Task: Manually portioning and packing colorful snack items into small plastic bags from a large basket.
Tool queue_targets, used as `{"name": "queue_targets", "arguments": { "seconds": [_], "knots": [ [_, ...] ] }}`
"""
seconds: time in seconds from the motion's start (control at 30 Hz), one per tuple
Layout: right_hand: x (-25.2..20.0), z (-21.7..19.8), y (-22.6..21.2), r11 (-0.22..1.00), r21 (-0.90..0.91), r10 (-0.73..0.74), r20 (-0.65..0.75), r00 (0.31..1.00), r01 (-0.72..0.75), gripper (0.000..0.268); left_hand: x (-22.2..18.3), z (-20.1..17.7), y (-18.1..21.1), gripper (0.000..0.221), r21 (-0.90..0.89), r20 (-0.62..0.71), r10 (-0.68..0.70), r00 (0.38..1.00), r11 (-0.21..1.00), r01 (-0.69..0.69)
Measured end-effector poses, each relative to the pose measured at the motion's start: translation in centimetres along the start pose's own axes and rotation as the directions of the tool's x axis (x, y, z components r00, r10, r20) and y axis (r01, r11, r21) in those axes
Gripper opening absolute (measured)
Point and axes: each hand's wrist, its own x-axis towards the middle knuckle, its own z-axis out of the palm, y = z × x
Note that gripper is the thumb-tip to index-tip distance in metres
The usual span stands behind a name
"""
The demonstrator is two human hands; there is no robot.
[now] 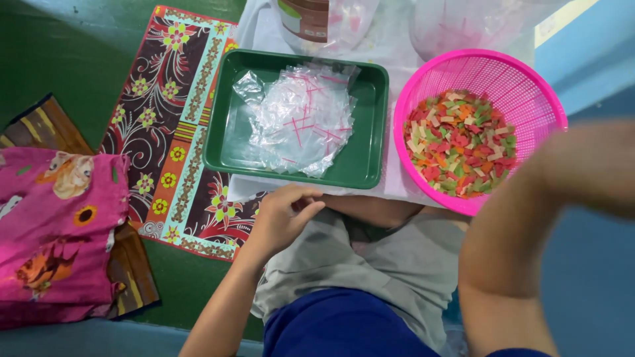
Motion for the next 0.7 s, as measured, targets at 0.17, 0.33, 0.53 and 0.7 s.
{"name": "queue_targets", "arguments": {
  "seconds": [0.17,0.33,0.53,0.7],
  "knots": [
    [1.4,-15.6,-6.4,0.215,0.904,-0.524,-0.211,0.825,0.369,0.025,-1.2,-1.0,-0.5,0.018,0.014,-0.022,0.053,0.998,0.999,-0.052],
    [-0.5,-23.5,1.0,-0.645,0.761,-0.596,-0.555,0.581,0.065,0.046,-1.2,-2.6,-1.7,0.02,0.047,-0.099,-0.077,0.992,0.996,0.082],
    [-10.1,-21.9,10.7,-0.751,0.514,-0.63,-0.745,0.219,-0.414,0.019,4.1,-6.2,-5.5,0.019,0.317,-0.3,0.152,0.942,0.947,-0.052],
    [-17.6,-17.7,16.1,-0.566,0.61,-0.674,-0.73,-0.115,-0.555,0.017,12.1,-7.2,-11.4,0.025,0.492,-0.321,0.319,0.892,0.861,-0.131]
  ]
}}
